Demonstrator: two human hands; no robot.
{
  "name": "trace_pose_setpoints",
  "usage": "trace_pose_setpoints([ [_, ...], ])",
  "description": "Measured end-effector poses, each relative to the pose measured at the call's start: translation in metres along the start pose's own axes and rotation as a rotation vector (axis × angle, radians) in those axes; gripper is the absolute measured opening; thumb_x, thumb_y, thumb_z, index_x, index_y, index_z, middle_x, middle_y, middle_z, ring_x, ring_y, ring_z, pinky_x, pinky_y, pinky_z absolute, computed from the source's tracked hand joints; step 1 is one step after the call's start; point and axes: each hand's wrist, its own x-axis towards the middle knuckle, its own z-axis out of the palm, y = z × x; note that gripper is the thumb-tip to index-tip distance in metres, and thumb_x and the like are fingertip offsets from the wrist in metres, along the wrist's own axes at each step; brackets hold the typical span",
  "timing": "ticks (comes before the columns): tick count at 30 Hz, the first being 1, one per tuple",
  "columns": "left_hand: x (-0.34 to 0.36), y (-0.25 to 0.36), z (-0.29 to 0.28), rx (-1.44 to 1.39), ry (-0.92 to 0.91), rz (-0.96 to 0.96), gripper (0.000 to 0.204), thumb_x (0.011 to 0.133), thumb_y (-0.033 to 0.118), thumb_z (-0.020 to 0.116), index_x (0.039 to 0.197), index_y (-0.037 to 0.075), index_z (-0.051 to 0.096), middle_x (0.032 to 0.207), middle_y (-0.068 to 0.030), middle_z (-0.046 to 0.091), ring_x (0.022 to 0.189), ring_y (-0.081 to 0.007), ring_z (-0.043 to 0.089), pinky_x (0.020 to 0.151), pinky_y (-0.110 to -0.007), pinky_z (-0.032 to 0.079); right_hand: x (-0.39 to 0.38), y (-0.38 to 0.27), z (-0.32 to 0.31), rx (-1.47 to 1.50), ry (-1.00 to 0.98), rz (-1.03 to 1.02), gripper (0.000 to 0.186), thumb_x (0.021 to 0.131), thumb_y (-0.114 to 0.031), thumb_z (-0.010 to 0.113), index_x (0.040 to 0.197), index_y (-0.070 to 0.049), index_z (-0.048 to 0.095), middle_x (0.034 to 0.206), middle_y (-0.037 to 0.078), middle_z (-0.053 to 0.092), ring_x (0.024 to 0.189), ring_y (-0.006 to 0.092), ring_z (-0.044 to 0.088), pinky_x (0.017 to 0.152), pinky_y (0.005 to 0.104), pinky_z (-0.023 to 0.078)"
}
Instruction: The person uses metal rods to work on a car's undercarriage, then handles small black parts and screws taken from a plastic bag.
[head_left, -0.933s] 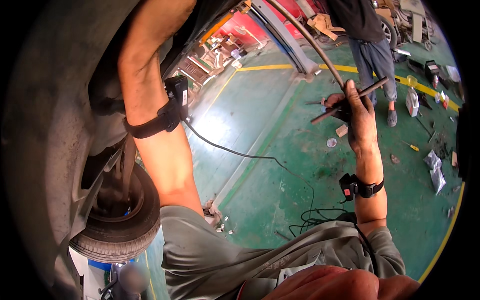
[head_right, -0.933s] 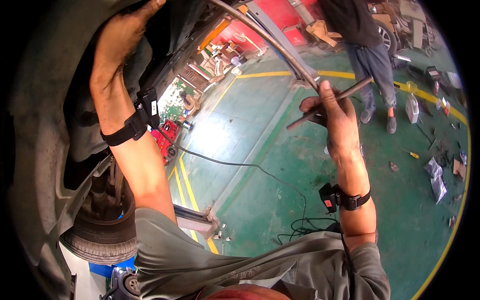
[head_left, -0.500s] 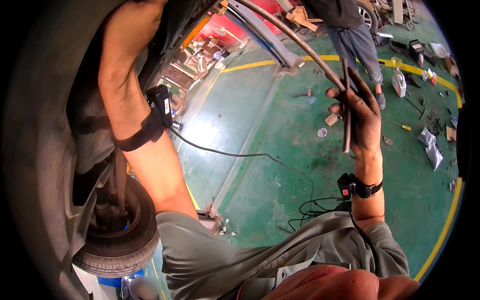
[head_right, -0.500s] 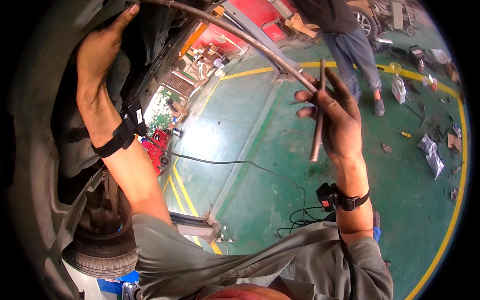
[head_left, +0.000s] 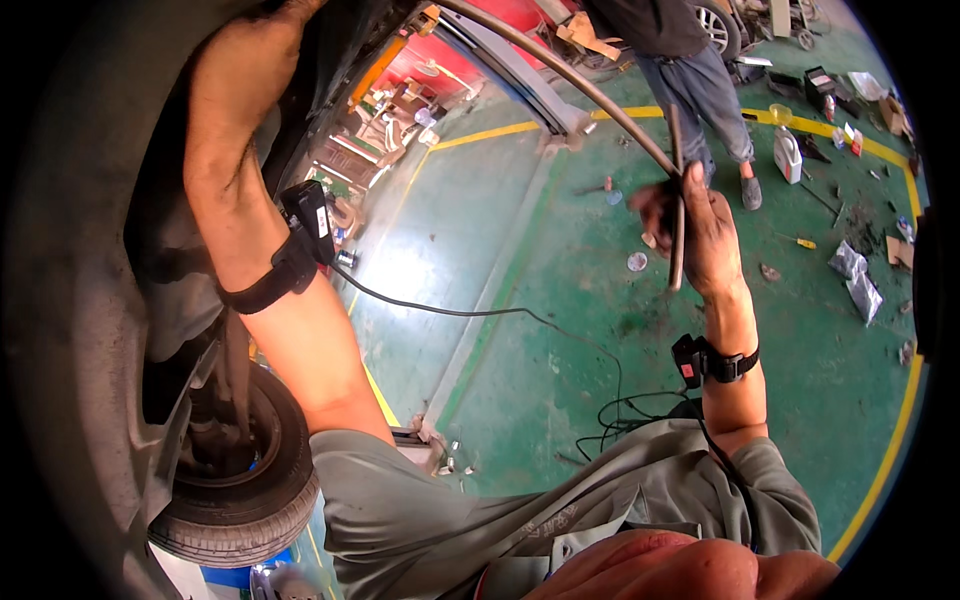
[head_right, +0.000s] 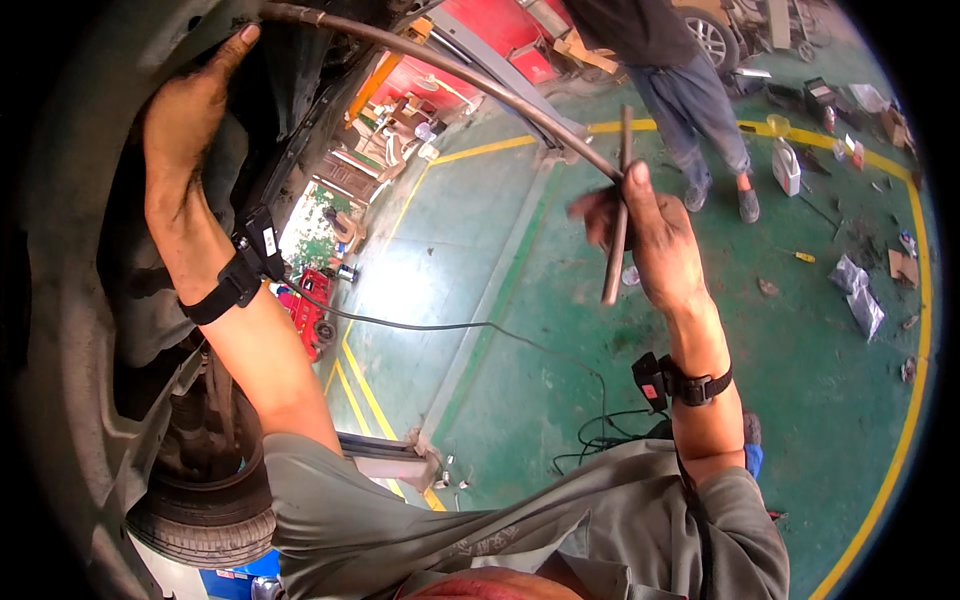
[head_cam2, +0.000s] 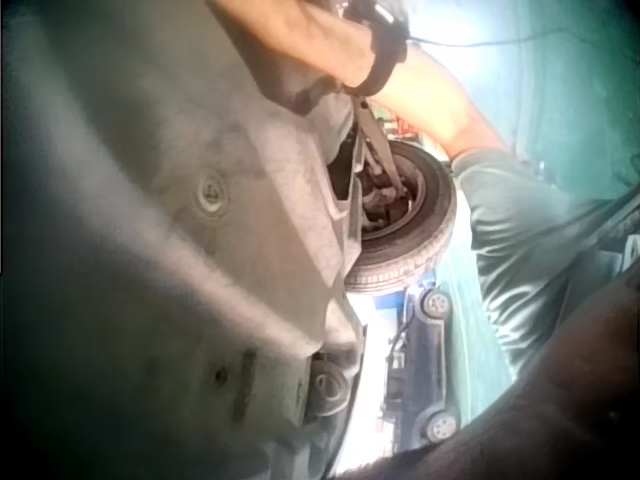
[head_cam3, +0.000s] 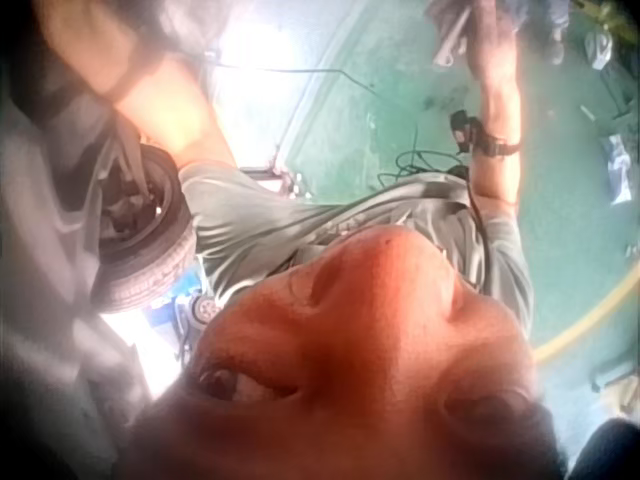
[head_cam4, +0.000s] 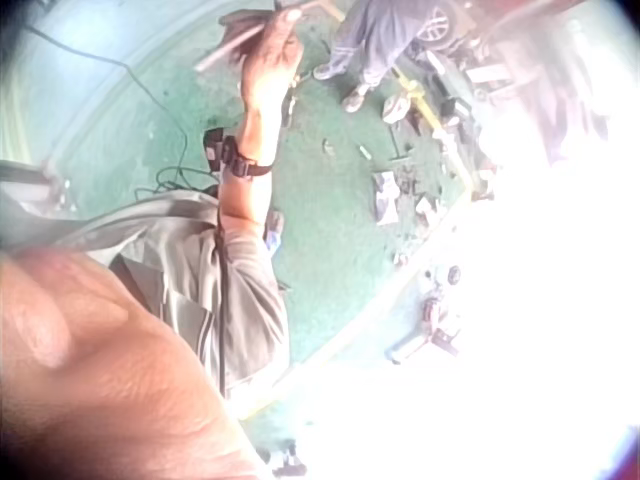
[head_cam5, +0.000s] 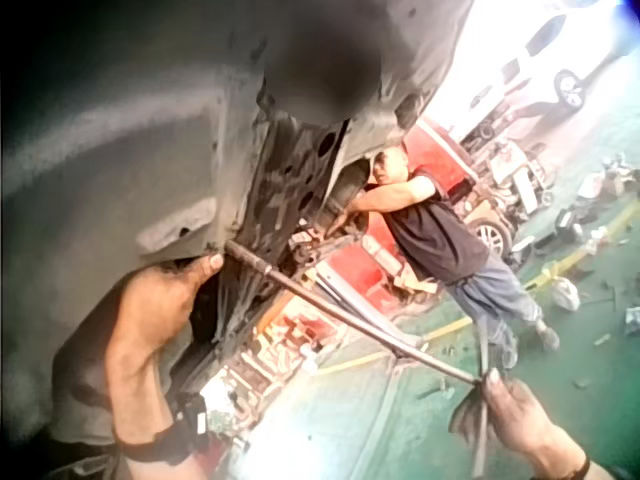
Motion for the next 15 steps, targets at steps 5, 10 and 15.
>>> trace_pose_setpoints([
  [5, 0.018, 0.016, 0.014, -0.078, -0.292, -0.229, 0.043, 0.092, 0.001, 0.054, 0.131, 0.017, 0.061, 0.122, -0.0074, 0.067, 0.104, -0.0209, 0.067, 0.09, -0.028, 0.05, 0.001, -0.019, 0.016, 0.21, 0.354, -0.109, 0.054, 0.101, -0.037, 0.053, 0.133, 0.005, 0.044, 0.073, 0.008, 0.063, 0.055, 0.0126, 0.058, 0.046, 0.027, 0.05],
  [10, -0.023, -0.016, 0.014, -0.085, -0.16, -0.017, 0.06, 0.087, -0.011, 0.047, 0.139, 0.018, 0.052, 0.121, -0.0066, 0.066, 0.102, -0.0249, 0.068, 0.083, -0.032, 0.055, -0.011, -0.024, 0.024, 0.297, 0.256, -0.114, 0.059, 0.104, -0.029, 0.046, 0.144, 0.006, 0.021, 0.084, 0.013, 0.068, 0.058, 0.0174, 0.062, 0.048, 0.029, 0.052],
  [15, -0.04, -0.032, 0.026, 0.001, -0.231, -0.053, 0.052, 0.093, -0.009, 0.044, 0.141, 0.012, 0.051, 0.131, -0.0088, 0.062, 0.118, -0.0193, 0.061, 0.099, -0.028, 0.048, -0.012, -0.001, -0.005, 0.473, -0.099, -0.204, 0.073, 0.095, -0.005, 0.049, 0.152, 0.005, 0.005, 0.116, 0.022, 0.062, 0.089, 0.0264, 0.067, 0.084, 0.0388, 0.057],
])
